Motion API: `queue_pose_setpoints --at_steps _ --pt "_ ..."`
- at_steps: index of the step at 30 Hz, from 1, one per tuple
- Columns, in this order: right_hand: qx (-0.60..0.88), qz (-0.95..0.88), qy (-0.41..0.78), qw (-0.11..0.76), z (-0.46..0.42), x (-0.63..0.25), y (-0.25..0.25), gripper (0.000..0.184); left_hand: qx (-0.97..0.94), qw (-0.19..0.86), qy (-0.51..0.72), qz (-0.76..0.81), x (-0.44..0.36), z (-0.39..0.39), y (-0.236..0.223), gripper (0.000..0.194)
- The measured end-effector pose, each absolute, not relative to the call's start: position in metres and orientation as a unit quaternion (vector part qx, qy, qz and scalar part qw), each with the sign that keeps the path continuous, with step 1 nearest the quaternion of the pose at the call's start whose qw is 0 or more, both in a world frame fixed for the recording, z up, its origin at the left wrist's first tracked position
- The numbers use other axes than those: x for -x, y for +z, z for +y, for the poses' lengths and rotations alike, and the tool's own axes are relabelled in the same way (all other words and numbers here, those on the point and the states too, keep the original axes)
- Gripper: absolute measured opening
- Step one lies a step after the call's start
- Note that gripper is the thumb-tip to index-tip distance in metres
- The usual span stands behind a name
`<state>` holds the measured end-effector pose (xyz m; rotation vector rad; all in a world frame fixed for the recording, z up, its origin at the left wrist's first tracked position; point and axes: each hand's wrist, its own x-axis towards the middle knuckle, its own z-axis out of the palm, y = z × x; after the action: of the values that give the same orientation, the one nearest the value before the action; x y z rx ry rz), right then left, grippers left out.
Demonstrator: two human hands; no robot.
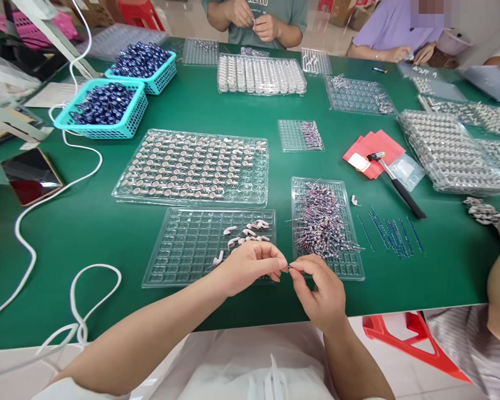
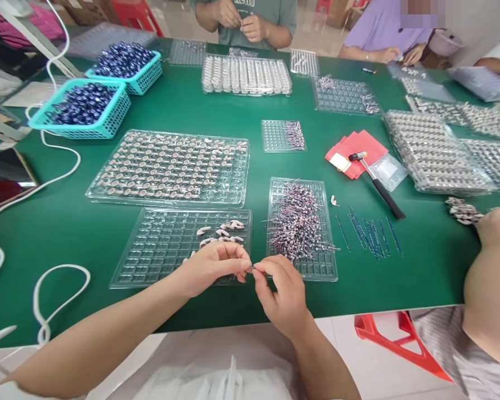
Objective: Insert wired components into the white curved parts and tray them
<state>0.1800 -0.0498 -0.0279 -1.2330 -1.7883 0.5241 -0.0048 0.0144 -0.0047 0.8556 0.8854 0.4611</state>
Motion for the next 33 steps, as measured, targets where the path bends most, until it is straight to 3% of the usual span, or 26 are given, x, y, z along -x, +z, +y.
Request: queue_pose_setpoints --at_steps 9,16,26,29,33 --pt "0.459 -0.640 0.365 0.496 -0.050 -0.184 -0.033 0.016 -0.342 0.841 0.219 0.357 0.003 0.010 -0.009 0.022" --pt "0.423 -0.622 0.413 0.514 -0.055 -0.191 -0.040 0.016 -0.313 0.863 0.221 0.331 -0.001 0.008 -0.007 0.034" --pt "0.395 -0.590 0.463 0.530 -0.063 -0.201 -0.054 0.016 -0.416 0.841 0.192 0.288 0.009 0.016 0.001 0.034" --pt "0.403 -0.570 0.451 0.557 -0.063 -0.202 -0.057 0.017 -0.545 0.742 0.194 0.339 0.022 0.031 0.012 0.025" --pt "0.402 -0.588 0.429 0.555 -0.061 -0.200 -0.056 0.019 -0.722 0.339 0.208 0.566 0.044 0.073 0.016 0.024"
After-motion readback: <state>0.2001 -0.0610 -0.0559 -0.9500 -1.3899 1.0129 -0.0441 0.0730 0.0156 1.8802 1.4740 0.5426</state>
